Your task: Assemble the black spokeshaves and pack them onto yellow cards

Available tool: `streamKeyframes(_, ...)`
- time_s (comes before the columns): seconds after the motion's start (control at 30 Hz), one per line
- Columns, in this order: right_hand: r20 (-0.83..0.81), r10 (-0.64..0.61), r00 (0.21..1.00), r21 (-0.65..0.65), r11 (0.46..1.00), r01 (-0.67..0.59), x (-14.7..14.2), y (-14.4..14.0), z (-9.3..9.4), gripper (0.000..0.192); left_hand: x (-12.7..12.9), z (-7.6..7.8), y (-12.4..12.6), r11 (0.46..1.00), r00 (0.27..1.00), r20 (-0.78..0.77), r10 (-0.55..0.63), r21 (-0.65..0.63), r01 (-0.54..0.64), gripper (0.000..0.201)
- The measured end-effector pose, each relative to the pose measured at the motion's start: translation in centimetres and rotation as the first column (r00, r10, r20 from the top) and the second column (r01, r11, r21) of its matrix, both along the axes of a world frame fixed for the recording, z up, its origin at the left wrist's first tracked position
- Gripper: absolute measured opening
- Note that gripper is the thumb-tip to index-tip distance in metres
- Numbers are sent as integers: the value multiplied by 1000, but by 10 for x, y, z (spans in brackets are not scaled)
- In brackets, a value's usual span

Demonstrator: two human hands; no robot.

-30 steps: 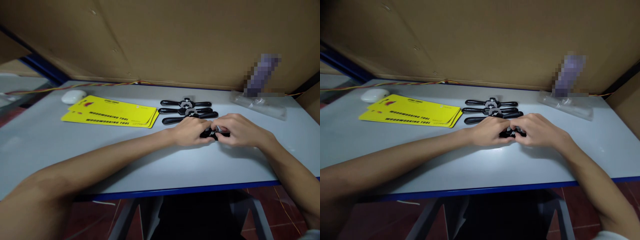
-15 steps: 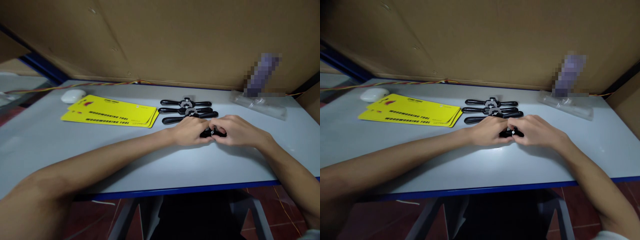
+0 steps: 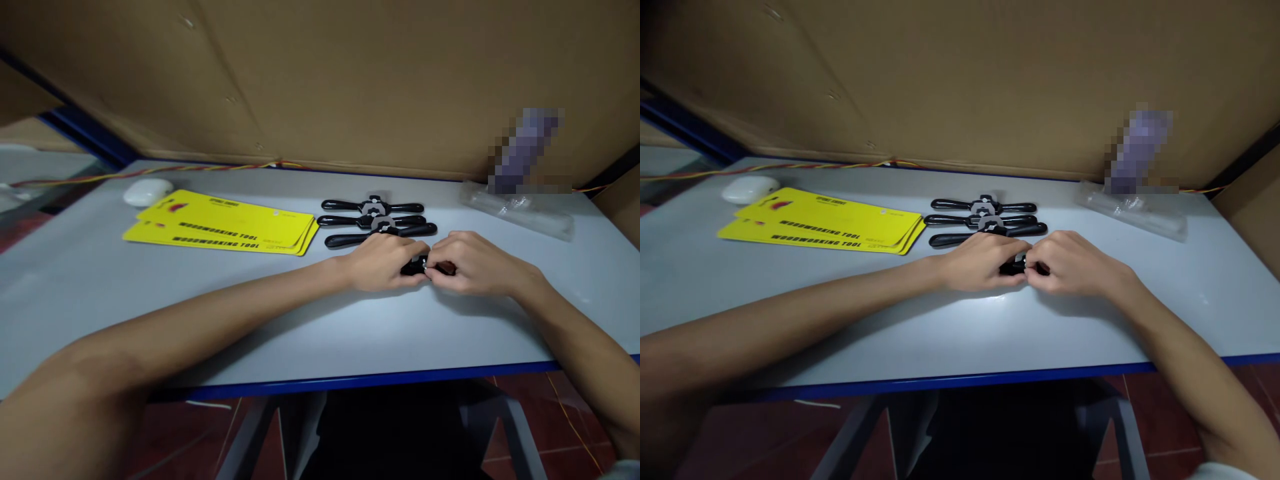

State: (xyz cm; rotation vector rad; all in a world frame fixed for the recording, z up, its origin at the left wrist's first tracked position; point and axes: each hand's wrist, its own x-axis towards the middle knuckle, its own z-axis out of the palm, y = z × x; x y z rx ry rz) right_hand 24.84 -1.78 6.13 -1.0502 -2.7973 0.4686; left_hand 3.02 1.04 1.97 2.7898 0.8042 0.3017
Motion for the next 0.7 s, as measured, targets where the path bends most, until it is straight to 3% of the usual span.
streamKeyframes(0.1,0,-10,1000,-20,1000,10,0,-1,1,16,0,-1,1,1000,1000,7,-1,6,1,40)
streamKeyframes(0.27,-72,-51,996,56,997,55,1,2,-1,7,-1,-4,2,999,1000,-3,3,34,-3,39)
streamKeyframes(0.5,-50,-6,999,34,999,7,2,3,1,29,-1,-3,2,999,1000,12,-11,33,11,41)
streamKeyframes(0.7,-58,24,998,-29,999,-26,3,1,2,13,-1,-3,2,1000,1000,16,-7,15,7,39)
